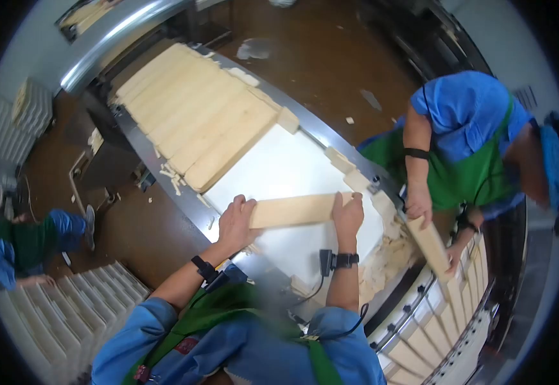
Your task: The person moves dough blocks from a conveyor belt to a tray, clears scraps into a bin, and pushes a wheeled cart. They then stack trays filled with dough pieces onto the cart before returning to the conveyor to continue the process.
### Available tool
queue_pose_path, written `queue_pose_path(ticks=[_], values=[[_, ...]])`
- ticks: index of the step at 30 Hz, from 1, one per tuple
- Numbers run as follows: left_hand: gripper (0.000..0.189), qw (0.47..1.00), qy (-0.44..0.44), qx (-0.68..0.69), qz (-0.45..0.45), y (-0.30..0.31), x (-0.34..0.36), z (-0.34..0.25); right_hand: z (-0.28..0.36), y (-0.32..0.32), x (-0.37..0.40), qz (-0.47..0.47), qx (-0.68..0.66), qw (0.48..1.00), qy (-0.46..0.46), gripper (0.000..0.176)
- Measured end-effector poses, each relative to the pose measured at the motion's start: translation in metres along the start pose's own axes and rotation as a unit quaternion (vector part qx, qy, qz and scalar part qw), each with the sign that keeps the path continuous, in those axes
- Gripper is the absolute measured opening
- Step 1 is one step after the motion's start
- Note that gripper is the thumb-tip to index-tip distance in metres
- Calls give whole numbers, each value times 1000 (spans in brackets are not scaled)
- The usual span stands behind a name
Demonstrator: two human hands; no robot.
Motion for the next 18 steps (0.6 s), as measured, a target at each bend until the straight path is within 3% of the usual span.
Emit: queue_pose_path(ticks=[2, 3, 4, 5, 6, 7, 8, 9, 10, 11, 13, 15, 17, 18], values=[[89, 999, -29, -21, 33, -10, 4, -15, -51, 14, 31, -24, 1, 996, -90, 59], [94, 997, -47, -41, 55, -14, 5, -24, -60, 8, 43, -74, 16, 996, -43, 63], [103, 991, 1, -79, 105, -24, 3, -20, -69, 10, 58, -126, 39, 991, -4, 68], [106, 984, 9, -95, 152, -35, 1, -20, -69, 7, 67, -127, 58, 990, -15, 69], [100, 985, 4, -106, 133, -41, 1, -22, -87, -10, 70, -115, 44, 991, -48, 63], [95, 989, -46, -92, 108, -51, -2, -19, -57, 21, 72, -18, -12, 995, -99, 57], [91, 989, -95, -72, 85, -61, -6, -22, -65, 0, 76, -81, 118, 990, -15, 51], [84, 991, -55, -65, 106, -63, -6, -32, -74, 13, 84, -97, 52, 991, -77, 49], [82, 992, -73, -57, 80, -60, 0, -45, -75, 31, 93, -159, 17, 985, -59, 49], [85, 993, -62, -50, 82, -64, 5, -45, -89, 35, 106, -121, -4, 984, -134, 49], [85, 987, -114, -58, 99, -67, 25, -83, -104, 79, 148, -120, -34, 977, -175, 48], [83, 983, -158, -86, 37, -66, 51, -125, -128, 117, 193, -206, -109, 954, -188, 52], [79, 978, -195, -61, 46, -83, 78, -170, -165, 149, 241, -263, -90, 934, -225, 53], [78, 969, -239, -47, 45, -92, 95, -198, -182, 179, 271, -337, -25, 910, -242, 51]])
Point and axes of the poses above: each hand's wrist, its own x-axis away from the middle knuckle, its own y-axis out of the back of the hand, z = x × y, the point moved 9 cm from there along -x, towards the middle knuckle, and after that the axes turned 3 degrees about x, right-handed, at the moved point
